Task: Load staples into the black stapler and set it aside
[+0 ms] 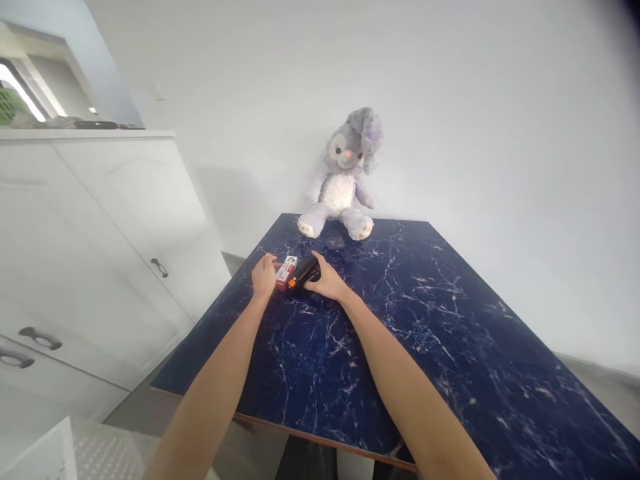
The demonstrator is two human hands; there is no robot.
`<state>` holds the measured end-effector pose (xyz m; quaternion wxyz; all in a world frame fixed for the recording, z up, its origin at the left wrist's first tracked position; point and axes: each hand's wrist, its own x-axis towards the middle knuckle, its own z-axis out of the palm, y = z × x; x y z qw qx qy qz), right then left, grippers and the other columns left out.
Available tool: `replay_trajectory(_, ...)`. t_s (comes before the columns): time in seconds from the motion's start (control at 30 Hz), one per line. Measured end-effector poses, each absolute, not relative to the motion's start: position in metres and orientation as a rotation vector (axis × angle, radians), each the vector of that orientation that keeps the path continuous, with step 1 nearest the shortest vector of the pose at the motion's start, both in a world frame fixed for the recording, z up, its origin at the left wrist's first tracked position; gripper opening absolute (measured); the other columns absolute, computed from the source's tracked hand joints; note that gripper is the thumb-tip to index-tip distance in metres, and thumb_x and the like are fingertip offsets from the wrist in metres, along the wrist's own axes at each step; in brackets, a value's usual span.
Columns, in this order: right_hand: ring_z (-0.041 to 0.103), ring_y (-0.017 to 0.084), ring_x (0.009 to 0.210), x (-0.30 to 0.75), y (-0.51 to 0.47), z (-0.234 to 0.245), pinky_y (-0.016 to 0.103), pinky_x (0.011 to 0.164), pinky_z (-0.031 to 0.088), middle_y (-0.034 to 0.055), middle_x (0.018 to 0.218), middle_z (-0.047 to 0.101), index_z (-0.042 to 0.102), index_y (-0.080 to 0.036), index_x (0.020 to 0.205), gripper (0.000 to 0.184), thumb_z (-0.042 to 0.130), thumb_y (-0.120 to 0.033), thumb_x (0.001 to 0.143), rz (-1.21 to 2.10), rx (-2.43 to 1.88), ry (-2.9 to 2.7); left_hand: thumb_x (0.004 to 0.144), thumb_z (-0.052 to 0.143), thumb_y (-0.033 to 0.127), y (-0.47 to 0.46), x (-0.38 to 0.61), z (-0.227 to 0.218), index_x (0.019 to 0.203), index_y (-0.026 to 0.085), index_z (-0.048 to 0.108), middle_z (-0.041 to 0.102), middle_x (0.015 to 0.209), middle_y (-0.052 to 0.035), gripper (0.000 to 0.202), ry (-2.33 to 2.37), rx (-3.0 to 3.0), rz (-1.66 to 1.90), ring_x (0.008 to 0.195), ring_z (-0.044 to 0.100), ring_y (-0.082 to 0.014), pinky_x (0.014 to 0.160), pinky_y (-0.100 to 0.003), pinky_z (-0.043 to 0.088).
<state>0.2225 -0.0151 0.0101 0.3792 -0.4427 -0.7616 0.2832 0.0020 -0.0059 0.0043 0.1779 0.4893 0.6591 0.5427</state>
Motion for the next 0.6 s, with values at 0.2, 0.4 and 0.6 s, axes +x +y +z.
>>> replay_trajectory(0.2,0.061,0.026,0.112,0.228,-0.014,0.003,0.04,0.101,0.048,0.0129,0.126,0.064,0.042,-0.019,0.15,0.089,0.081,-0.039,0.072,0.497,-1.198,-1.951,0.098,0.03,0.052,-0.008,0.004,0.006,0.102,0.016,0.073,0.078,0.09,-0.0109,0.056,1.816,1.332,1.511,0.083,0.073,-0.0239,0.08,-0.035,0.053)
replay_trajectory(0.4,0.061,0.027,0.111,0.234,-0.007,0.002,0.041,0.103,0.046,0.0106,0.119,0.07,0.049,-0.015,0.144,0.063,0.068,-0.028,0.086,0.427,-1.425,-1.751,0.088,0.051,0.036,-0.019,0.007,0.025,0.105,0.022,0.074,0.076,0.112,-0.0062,0.032,1.697,1.535,1.485,0.107,0.068,-0.0238,0.098,-0.037,0.049)
replay_trajectory(0.6,0.061,0.021,0.116,0.239,-0.009,0.004,0.033,0.104,0.044,0.0027,0.118,0.074,0.052,-0.021,0.141,0.066,0.047,0.002,0.079,0.551,-1.325,-1.808,0.078,0.07,0.042,-0.023,-0.007,0.036,0.122,0.026,0.073,0.064,0.138,-0.0077,0.047,1.51,1.988,0.995,0.133,0.052,-0.0307,0.117,-0.044,0.032)
